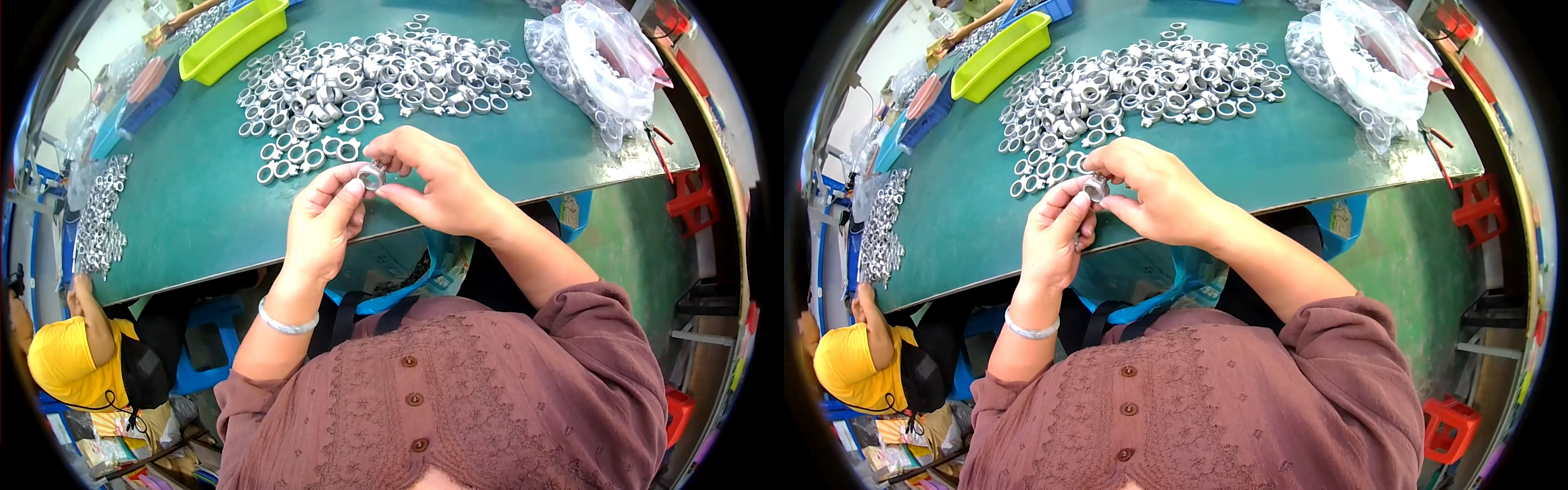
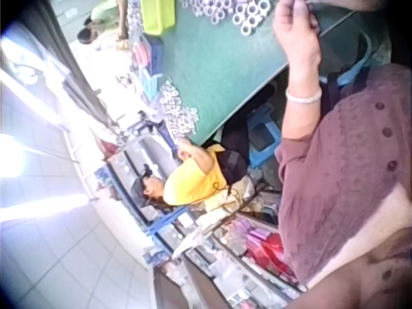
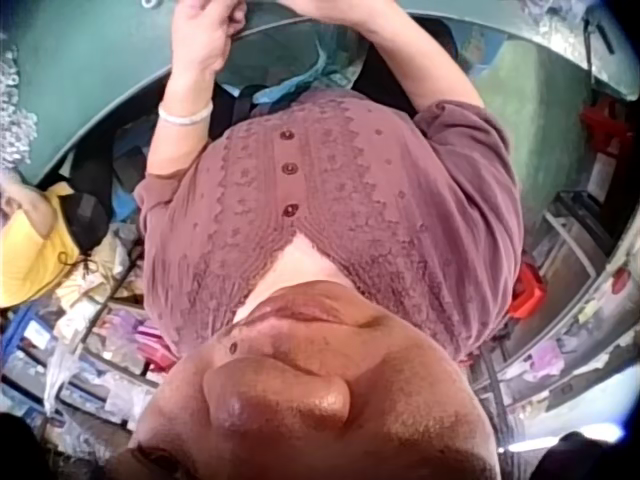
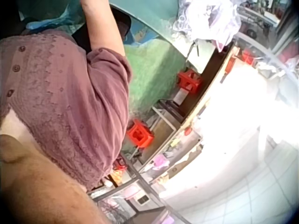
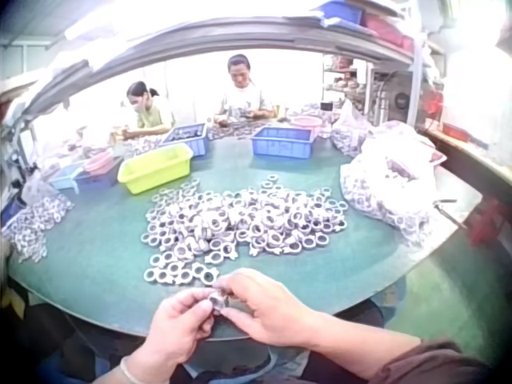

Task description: The person picks up metal ring-like components and circular green inserts, fitting the inserts into the rings by hand at a workbench.

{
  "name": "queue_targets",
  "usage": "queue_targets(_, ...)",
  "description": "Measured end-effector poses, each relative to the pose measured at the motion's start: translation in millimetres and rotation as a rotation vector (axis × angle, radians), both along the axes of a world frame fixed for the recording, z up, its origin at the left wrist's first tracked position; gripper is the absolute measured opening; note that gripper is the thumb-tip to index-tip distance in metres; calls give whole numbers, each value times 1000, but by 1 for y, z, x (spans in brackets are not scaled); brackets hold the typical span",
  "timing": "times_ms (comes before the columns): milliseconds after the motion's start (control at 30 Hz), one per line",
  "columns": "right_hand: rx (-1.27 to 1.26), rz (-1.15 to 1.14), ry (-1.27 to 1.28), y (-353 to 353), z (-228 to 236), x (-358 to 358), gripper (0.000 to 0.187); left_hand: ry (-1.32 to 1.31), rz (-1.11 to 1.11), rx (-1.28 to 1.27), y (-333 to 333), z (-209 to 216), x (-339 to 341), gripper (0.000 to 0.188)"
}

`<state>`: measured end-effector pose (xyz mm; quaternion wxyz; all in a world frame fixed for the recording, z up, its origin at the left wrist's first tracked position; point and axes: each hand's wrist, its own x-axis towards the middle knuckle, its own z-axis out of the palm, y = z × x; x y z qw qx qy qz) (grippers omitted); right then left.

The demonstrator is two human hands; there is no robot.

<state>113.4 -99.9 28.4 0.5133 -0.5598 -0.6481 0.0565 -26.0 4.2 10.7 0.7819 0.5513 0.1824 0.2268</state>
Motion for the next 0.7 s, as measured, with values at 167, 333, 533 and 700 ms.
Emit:
queue_targets(167, 23, 23, 102, 0, -4, -4, 41, -25, 5, 26, -3, 0, 0, 20)
queue_targets(333, 47, 19, 53, -2, -3, -6, 41, -44, 10, 28, -4, -1, -1, 20)
queue_targets(533, 74, 18, 59, -1, -3, -9, 36, -46, 9, 26, -3, -3, -1, 21)
queue_targets(700, 86, 30, 39, 1, -1, -11, 31, -36, 5, 13, -2, -3, -2, 20)
